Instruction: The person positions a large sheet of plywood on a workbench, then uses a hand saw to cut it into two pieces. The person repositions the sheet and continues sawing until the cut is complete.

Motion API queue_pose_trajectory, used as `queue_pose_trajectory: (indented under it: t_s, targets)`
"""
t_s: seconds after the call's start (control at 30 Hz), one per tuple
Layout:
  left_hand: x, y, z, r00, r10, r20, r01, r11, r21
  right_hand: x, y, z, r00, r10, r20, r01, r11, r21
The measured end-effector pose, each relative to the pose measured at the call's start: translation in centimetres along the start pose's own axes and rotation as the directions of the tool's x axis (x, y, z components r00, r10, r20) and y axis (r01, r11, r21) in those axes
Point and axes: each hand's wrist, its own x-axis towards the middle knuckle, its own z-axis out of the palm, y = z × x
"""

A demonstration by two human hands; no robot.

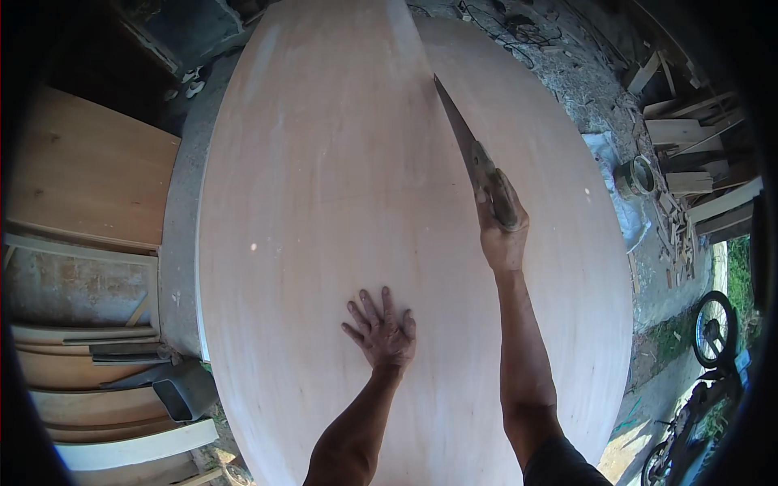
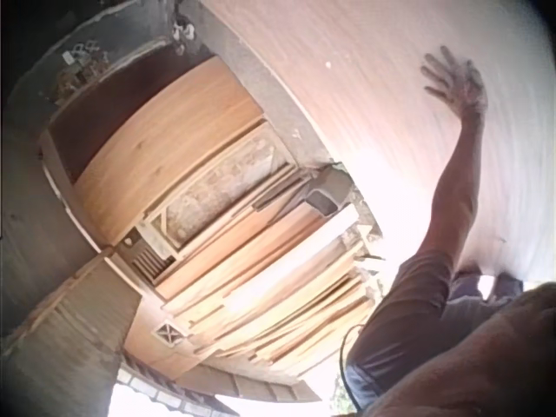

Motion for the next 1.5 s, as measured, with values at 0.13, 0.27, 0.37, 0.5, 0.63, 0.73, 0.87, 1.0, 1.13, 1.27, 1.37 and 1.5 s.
queue_pose_trajectory:
  t_s: [0.13,0.27,0.37,0.5,0.63,0.73,0.87,1.0,1.13,1.27,1.37,1.5]
  targets:
    - [0.3,-0.5,0.1,1.0,-0.007,-0.014,0.007,1.0,-0.003,-0.4,0.2,0.3,0.998,-0.038,-0.043,0.036,0.998,-0.048]
    - [-0.2,0.5,0.4,0.998,0.055,-0.015,-0.056,0.998,-0.026,9.3,0.8,2.4,0.991,0.132,-0.033,-0.133,0.991,-0.021]
    - [-0.1,0.3,0.6,0.998,0.063,-0.031,-0.063,0.998,-0.021,8.1,1.8,2.1,0.995,0.101,-0.016,-0.102,0.994,-0.03]
    - [0.2,-1.6,0.0,0.999,-0.016,-0.037,0.015,1.0,-0.006,-2.6,-0.5,0.2,1.0,-0.007,-0.02,0.006,0.998,-0.057]
    - [-0.6,-0.7,0.7,1.0,0.004,-0.005,-0.004,1.0,-0.005,2.0,1.0,1.7,0.999,0.033,-0.041,-0.034,0.999,-0.014]
    - [0.1,1.8,0.4,0.997,0.072,-0.014,-0.073,0.997,-0.027,11.8,2.8,2.8,0.993,0.106,-0.061,-0.109,0.992,-0.061]
    - [0.0,0.2,-0.2,1.0,0.005,0.018,-0.005,1.0,-0.003,4.6,1.9,2.9,0.997,0.056,-0.045,-0.057,0.998,-0.01]
    - [0.3,-1.3,-0.2,1.0,-0.027,0.007,0.027,1.0,0.013,-3.8,0.6,0.4,0.998,-0.014,-0.059,0.015,1.0,0.024]
    - [-0.4,0.5,0.4,0.999,0.046,0.008,-0.045,0.999,-0.024,5.9,0.0,2.2,0.991,0.134,-0.021,-0.135,0.99,-0.034]
    - [-0.3,0.8,0.8,0.997,0.065,-0.03,-0.066,0.997,-0.026,7.3,1.3,2.2,0.987,0.16,-0.014,-0.16,0.986,-0.046]
    - [0.2,-1.0,0.0,1.0,-0.014,-0.006,0.015,1.0,0.011,-2.7,-0.4,1.1,0.998,0.044,-0.049,-0.045,0.999,-0.005]
    - [0.0,-1.2,0.2,1.0,-0.01,-0.01,0.011,1.0,0.012,-5.0,-1.6,-0.6,0.995,0.086,-0.05,-0.089,0.994,-0.06]
